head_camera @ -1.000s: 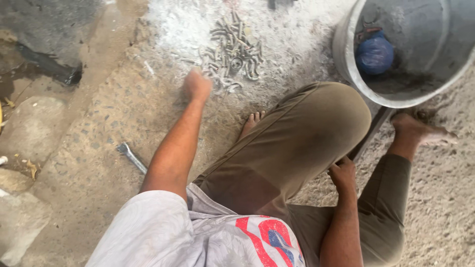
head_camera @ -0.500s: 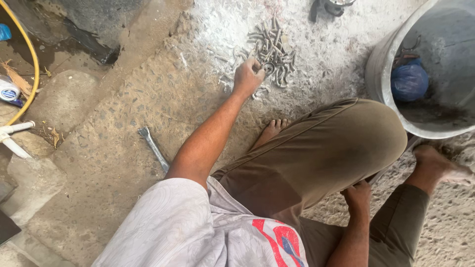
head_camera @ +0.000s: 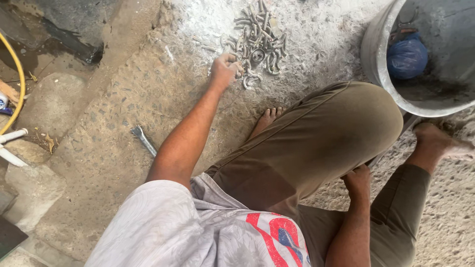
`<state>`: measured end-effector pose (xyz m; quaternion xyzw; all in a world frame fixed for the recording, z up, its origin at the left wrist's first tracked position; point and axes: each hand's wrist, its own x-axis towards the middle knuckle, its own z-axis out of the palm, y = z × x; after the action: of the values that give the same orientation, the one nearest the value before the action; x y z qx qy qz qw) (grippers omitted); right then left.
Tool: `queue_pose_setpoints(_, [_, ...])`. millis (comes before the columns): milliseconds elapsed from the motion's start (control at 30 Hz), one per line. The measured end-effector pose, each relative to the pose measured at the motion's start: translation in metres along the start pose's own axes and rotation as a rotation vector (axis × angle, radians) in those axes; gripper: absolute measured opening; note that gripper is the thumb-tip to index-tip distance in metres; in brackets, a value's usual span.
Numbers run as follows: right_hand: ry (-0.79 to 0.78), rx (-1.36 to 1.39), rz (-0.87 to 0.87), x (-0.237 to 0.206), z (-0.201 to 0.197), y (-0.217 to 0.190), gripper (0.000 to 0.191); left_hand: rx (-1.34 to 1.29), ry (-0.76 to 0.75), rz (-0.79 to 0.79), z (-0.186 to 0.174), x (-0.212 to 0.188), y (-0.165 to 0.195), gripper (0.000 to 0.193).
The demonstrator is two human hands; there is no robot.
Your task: The person sits on the ground and uses pliers to bend and shape small metal pieces. They repeatedly pick up pieces from a pile, manipulate them with the pliers, and place them into a metal bucket. The person also uses a hammer to strike the metal pieces inside the bucket.
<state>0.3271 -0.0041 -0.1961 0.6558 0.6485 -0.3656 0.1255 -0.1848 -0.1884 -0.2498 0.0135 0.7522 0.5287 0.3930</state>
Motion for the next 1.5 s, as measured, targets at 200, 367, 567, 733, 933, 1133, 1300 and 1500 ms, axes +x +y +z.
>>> queue_pose_setpoints(200, [-0.004, 0.019, 0.056, -0.005, -0.007, -0.013, 0.038, -0.392, -0.084, 0.029, -0.001, 0.005, 0.015, 0.042])
queue_pose_setpoints(367, [-0.007, 0.087, -0.066, -0.021, -0.018, -0.037, 0.039, -0.566, -0.154, -0.043, 0.006, 0.006, 0.025, 0.038])
queue_pose_setpoints(567, [-0.023, 0.107, -0.059, -0.033, -0.030, -0.050, 0.031, -0.554, -0.264, -0.062, 0.037, -0.004, 0.064, 0.034])
queue_pose_setpoints(733, [0.001, 0.165, -0.099, -0.030, -0.037, -0.042, 0.031, -0.429, -0.500, 0.187, 0.071, -0.033, 0.158, 0.028])
queue_pose_setpoints(933, [-0.004, 0.185, -0.027, -0.027, -0.048, -0.027, 0.032, -0.055, -0.806, 0.681, 0.128, -0.102, 0.285, 0.016])
queue_pose_setpoints(1133, [0.165, 0.229, -0.254, -0.012, -0.052, -0.009, 0.031, 0.287, -1.086, 0.994, 0.227, -0.177, 0.339, 0.016])
queue_pose_setpoints(1300, [0.166, 0.283, -0.271, -0.008, -0.043, 0.011, 0.032, 0.341, -1.287, 0.965, 0.310, -0.202, 0.308, 0.013])
queue_pose_setpoints(1500, [0.021, 0.306, -0.038, -0.007, -0.046, 0.007, 0.024, 0.916, -1.059, 0.959, 0.359, -0.179, 0.233, 0.013])
